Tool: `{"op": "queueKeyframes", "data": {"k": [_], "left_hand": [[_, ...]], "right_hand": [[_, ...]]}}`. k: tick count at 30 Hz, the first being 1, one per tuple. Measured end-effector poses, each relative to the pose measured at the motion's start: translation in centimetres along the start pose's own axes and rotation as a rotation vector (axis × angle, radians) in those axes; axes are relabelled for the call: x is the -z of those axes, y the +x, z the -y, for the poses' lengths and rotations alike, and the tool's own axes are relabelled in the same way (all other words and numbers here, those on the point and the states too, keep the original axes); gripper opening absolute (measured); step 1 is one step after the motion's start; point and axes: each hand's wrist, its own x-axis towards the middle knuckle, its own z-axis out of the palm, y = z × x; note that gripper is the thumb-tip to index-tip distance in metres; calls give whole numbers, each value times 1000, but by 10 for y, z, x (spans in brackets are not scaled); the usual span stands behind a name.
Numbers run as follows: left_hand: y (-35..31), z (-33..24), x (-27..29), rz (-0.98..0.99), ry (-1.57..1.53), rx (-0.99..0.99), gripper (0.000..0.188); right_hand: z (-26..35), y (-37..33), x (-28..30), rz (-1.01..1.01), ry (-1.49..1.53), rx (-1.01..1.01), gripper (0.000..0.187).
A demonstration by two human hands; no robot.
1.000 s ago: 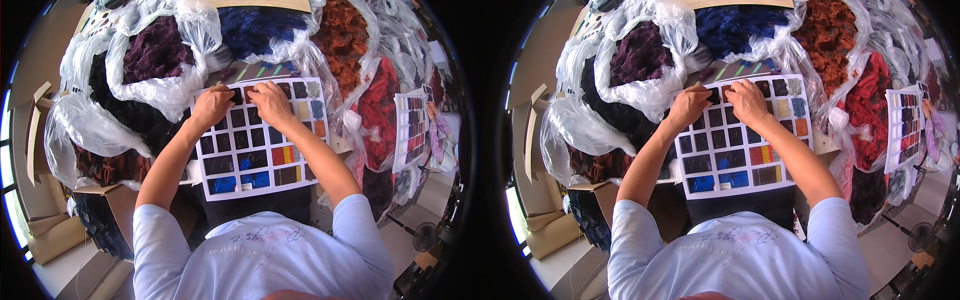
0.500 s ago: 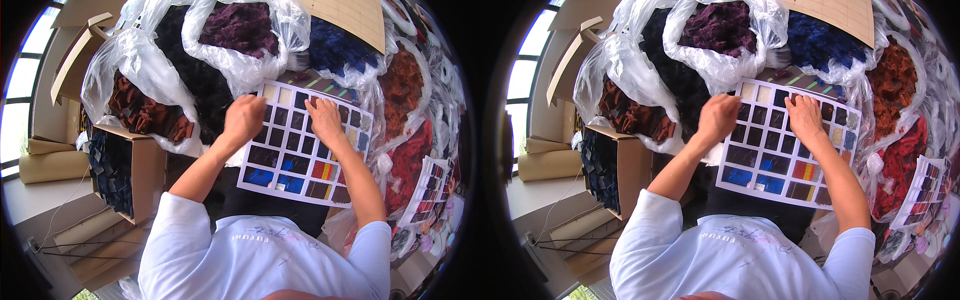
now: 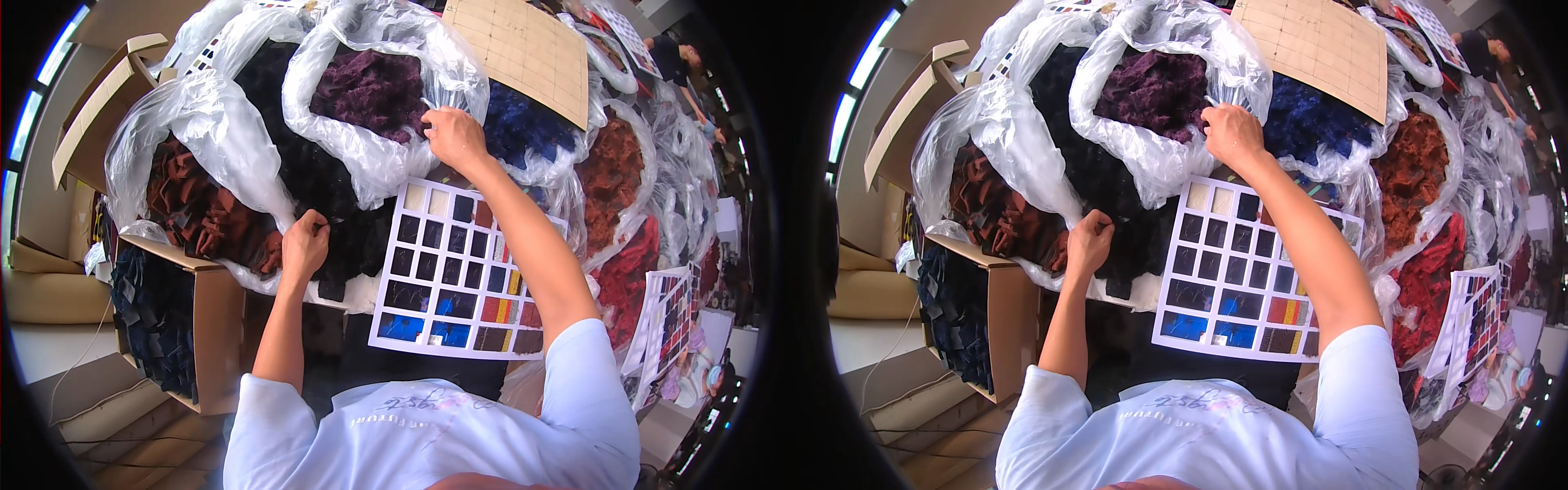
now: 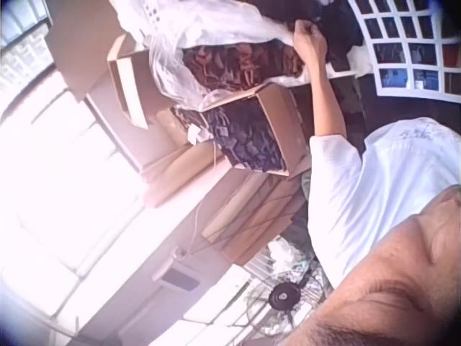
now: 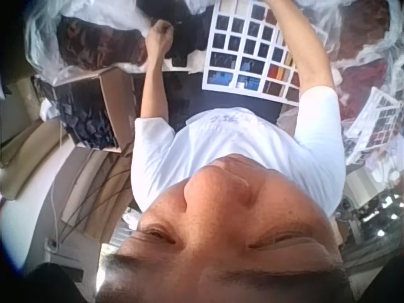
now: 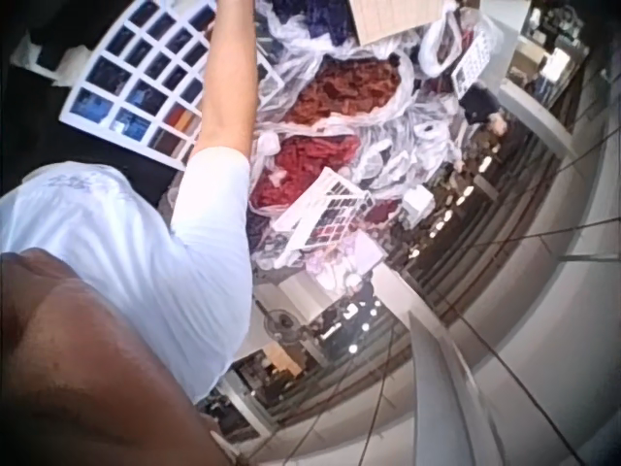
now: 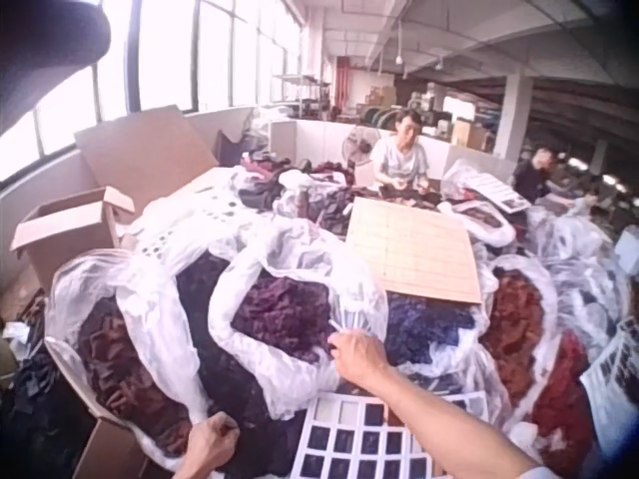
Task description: Organizing and placing fabric swatches into a white grid sample tray.
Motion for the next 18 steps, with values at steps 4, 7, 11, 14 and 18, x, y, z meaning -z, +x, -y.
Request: {"op": "queueKeyframes", "data": {"k": [4,7,11,14,18], "left_hand": [[-28,-3,11,-111,-44,44,22],[-31,5,13,-114,-63,88,36],[-35,7,5,-145,-113,84,45],[-39,2,3,-153,-152,105,45],[-43,-1,2,-144,-194,126,46]], "right_hand": [[-14,28,-22,104,-162,82,20],[-35,42,-29,144,-239,192,30],[-51,47,-28,94,-295,256,20],[-48,49,-20,72,-306,501,17],[-47,39,-13,79,-199,537,18]]}}
